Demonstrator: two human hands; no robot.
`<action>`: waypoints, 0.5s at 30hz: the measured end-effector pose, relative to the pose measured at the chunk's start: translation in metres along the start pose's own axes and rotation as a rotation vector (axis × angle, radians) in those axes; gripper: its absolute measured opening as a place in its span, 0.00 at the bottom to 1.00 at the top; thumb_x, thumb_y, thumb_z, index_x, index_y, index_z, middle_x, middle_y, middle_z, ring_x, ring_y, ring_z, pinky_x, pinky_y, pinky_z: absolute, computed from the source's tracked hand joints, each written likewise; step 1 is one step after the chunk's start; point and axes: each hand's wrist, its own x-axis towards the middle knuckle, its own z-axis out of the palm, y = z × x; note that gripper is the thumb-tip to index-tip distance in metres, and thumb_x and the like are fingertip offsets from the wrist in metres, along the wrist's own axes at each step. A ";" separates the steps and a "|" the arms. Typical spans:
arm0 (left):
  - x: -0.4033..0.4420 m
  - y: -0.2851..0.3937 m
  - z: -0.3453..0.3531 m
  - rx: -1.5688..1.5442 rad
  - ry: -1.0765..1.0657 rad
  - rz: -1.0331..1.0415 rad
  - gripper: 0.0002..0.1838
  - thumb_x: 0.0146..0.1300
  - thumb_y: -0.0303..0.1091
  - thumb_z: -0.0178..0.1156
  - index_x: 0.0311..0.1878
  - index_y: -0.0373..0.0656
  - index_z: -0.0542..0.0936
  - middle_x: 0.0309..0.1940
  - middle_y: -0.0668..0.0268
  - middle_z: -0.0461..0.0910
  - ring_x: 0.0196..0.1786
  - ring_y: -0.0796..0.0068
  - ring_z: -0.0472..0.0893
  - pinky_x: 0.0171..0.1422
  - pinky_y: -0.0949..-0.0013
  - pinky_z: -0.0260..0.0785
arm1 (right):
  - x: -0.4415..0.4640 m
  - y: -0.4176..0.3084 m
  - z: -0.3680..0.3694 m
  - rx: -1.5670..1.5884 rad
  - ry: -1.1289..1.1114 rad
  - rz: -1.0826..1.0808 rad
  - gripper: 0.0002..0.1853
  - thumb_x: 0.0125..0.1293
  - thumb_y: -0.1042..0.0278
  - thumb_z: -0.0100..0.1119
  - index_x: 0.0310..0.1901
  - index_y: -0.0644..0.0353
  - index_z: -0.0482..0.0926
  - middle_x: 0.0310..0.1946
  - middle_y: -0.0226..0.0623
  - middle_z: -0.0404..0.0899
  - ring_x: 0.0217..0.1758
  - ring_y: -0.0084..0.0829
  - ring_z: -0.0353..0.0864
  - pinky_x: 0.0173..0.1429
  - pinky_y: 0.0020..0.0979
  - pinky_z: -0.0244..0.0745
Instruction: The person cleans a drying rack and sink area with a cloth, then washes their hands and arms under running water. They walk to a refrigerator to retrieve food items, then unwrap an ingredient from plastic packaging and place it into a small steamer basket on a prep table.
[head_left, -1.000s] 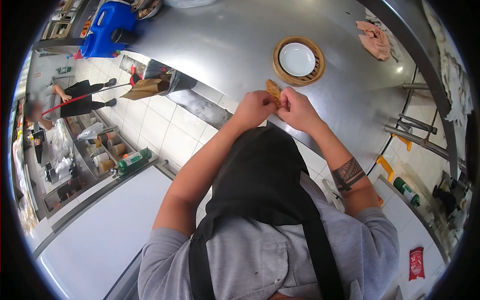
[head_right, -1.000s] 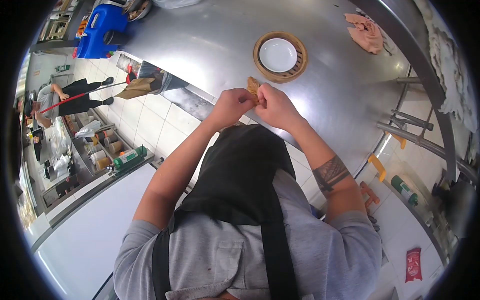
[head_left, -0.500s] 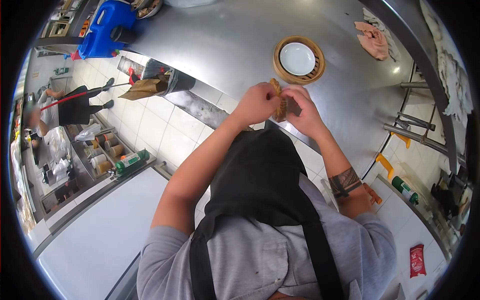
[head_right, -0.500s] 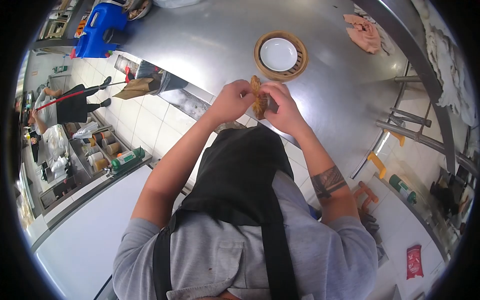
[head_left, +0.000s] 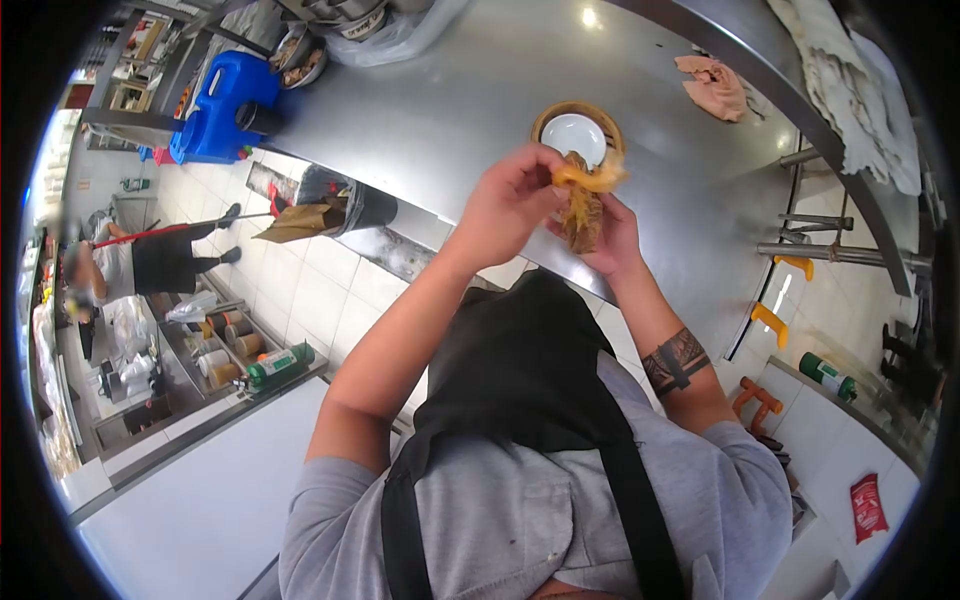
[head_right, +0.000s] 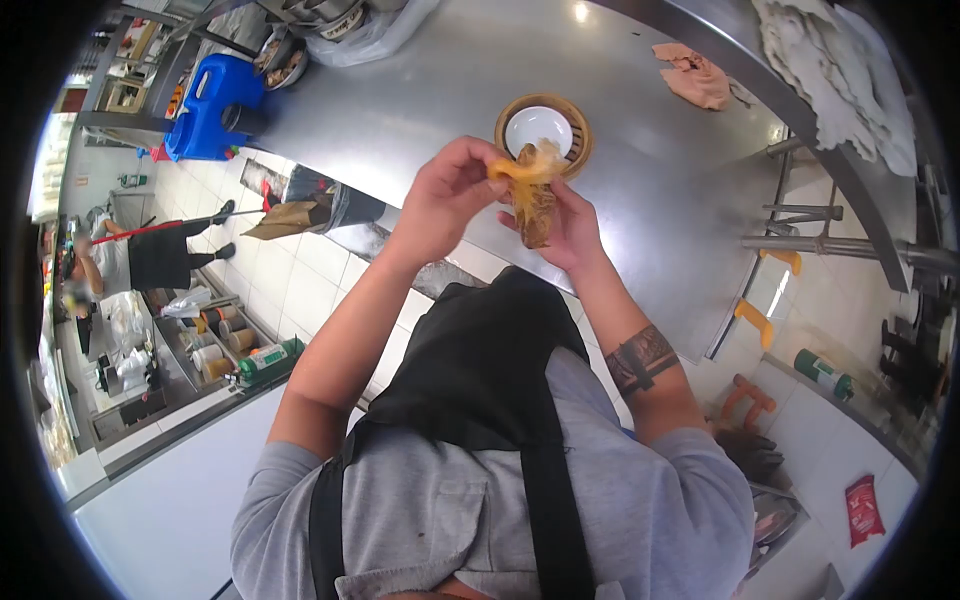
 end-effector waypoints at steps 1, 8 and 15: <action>0.005 -0.001 -0.003 0.003 -0.013 0.005 0.11 0.71 0.18 0.60 0.53 0.38 0.75 0.47 0.66 0.81 0.50 0.75 0.81 0.57 0.67 0.76 | 0.001 -0.004 -0.001 0.115 -0.034 0.036 0.27 0.76 0.56 0.57 0.72 0.54 0.68 0.65 0.41 0.75 0.65 0.40 0.78 0.65 0.50 0.77; 0.016 -0.005 -0.023 -0.160 0.159 0.136 0.11 0.67 0.13 0.60 0.47 0.39 0.78 0.50 0.60 0.81 0.53 0.69 0.80 0.58 0.64 0.74 | -0.005 -0.039 0.024 -0.162 0.069 -0.149 0.23 0.73 0.65 0.57 0.68 0.55 0.71 0.60 0.37 0.78 0.64 0.39 0.79 0.66 0.45 0.76; 0.022 -0.020 -0.008 -0.516 0.191 -0.268 0.06 0.73 0.31 0.64 0.46 0.39 0.81 0.44 0.65 0.83 0.47 0.72 0.82 0.57 0.65 0.76 | -0.014 -0.033 0.048 -0.102 0.254 -0.382 0.16 0.78 0.67 0.55 0.64 0.51 0.72 0.58 0.33 0.77 0.64 0.35 0.78 0.68 0.44 0.75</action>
